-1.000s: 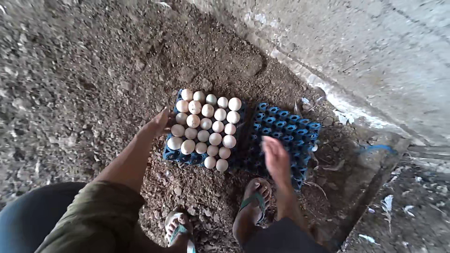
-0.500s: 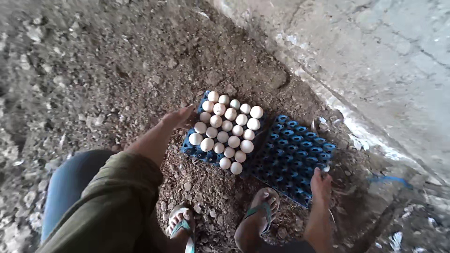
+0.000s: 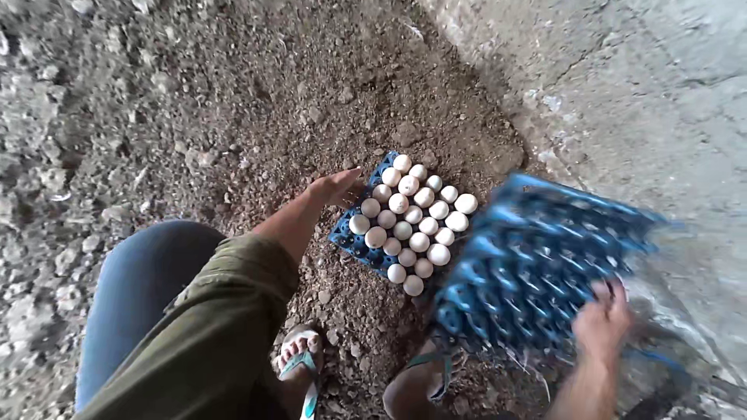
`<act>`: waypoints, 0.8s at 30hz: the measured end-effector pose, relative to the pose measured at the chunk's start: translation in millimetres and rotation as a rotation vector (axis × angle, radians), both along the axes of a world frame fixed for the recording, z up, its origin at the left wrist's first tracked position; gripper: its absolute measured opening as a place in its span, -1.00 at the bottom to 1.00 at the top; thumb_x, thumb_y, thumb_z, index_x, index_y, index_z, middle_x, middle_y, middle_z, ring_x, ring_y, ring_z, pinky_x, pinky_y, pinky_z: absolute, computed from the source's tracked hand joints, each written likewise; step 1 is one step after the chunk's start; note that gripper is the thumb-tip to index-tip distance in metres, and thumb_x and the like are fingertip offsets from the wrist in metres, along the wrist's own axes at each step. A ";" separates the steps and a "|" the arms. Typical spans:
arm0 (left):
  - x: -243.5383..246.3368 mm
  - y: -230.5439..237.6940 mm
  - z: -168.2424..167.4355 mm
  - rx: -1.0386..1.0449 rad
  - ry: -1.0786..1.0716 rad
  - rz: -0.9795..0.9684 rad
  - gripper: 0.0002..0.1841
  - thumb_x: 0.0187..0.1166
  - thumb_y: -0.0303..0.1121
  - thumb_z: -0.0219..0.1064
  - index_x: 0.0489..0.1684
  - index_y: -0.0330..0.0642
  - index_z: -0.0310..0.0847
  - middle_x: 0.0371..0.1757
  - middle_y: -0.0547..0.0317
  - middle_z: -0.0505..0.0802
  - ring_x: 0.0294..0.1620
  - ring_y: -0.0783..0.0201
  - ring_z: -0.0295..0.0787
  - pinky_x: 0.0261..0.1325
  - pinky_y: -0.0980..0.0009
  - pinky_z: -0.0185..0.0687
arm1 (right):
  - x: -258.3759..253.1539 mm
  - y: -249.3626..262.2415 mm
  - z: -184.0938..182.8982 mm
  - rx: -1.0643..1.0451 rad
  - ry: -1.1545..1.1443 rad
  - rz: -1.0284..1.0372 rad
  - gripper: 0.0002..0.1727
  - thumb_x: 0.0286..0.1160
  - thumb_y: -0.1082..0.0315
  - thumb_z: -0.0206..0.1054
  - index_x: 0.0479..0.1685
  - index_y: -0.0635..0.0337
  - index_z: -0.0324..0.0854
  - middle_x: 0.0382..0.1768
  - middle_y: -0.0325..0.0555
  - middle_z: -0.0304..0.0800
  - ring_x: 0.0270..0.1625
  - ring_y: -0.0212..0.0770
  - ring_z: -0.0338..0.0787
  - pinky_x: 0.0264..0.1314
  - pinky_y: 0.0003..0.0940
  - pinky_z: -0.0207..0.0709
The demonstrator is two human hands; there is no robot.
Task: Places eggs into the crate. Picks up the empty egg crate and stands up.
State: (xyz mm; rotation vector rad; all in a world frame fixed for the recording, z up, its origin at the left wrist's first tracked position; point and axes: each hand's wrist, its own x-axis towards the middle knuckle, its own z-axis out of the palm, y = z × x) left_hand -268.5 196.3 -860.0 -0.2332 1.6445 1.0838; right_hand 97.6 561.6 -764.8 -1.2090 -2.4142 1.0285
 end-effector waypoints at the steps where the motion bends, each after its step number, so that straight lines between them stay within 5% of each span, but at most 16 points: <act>1: 0.1 0.2 -0.8 0.006 -0.006 -0.001 -0.12 0.80 0.26 -0.53 0.50 -0.30 0.49 0.41 -0.26 0.67 0.40 -0.10 0.63 0.43 -0.13 0.50 | -35.3 -6.3 11.9 0.015 -0.036 0.157 -0.34 0.87 0.14 -0.04 0.74 0.49 0.18 0.65 0.46 0.36 0.71 0.17 0.43 0.77 -0.01 0.25; 3: 3.0 0.2 0.7 0.018 -0.013 0.004 -0.10 0.78 0.30 -0.52 0.52 -0.29 0.48 0.41 -0.26 0.67 0.39 -0.09 0.63 0.42 -0.09 0.51 | -103.1 -15.2 16.5 0.077 -0.118 0.477 -0.35 0.82 0.08 0.03 0.69 0.41 0.31 0.54 0.47 0.50 0.60 0.30 0.54 0.66 0.23 0.34; 6: 7.3 -3.8 8.6 0.090 -0.053 0.024 -0.06 0.75 0.33 -0.59 0.63 -0.25 0.38 0.48 -0.26 0.63 0.44 -0.09 0.60 0.46 -0.08 0.48 | -190.8 -33.1 -0.2 0.083 -0.267 0.796 -0.34 0.81 0.01 0.13 0.76 0.20 0.30 0.61 0.30 0.48 0.62 0.31 0.51 0.65 0.34 0.30; 12: 22.8 -11.5 31.4 0.179 -0.018 -0.012 0.07 0.57 0.51 -0.67 0.52 -0.15 0.48 0.20 -0.09 0.79 0.14 0.09 0.74 0.21 0.04 0.65 | -278.0 -68.3 -44.6 0.169 -0.476 1.037 -0.25 0.78 -0.22 0.04 0.78 0.06 0.30 0.58 0.25 0.51 0.60 0.30 0.53 0.58 0.42 0.32; 16: 29.6 -15.9 38.3 0.217 0.072 -0.127 -0.23 0.78 0.27 -0.51 0.40 -0.06 0.48 0.05 0.15 0.78 0.02 0.31 0.73 0.11 0.24 0.69 | -268.2 -70.0 -40.2 0.306 -0.339 0.898 -0.07 0.62 -0.42 0.07 0.81 0.05 0.26 0.59 0.23 0.50 0.62 0.33 0.47 0.55 0.45 0.28; 19: 31.8 -6.5 45.5 0.111 0.067 -0.126 -0.46 0.85 0.10 -0.20 0.26 -0.08 0.56 -0.06 0.20 0.78 -0.09 0.34 0.71 0.05 0.26 0.69 | -201.0 -61.5 -29.3 0.191 0.004 0.554 -0.26 0.76 -0.19 0.06 0.75 0.11 0.34 0.59 0.21 0.51 0.63 0.18 0.51 0.66 0.20 0.35; 24: 25.5 0.7 34.8 0.055 0.041 -0.073 -0.56 0.85 0.03 -0.15 0.17 0.00 0.59 -0.17 0.26 0.79 -0.20 0.36 0.73 -0.09 0.31 0.69 | -88.4 -73.6 -52.1 -0.100 0.130 0.118 -0.40 0.74 0.03 0.12 0.58 0.28 0.41 0.40 0.18 0.65 0.39 -0.02 0.70 0.41 -0.06 0.60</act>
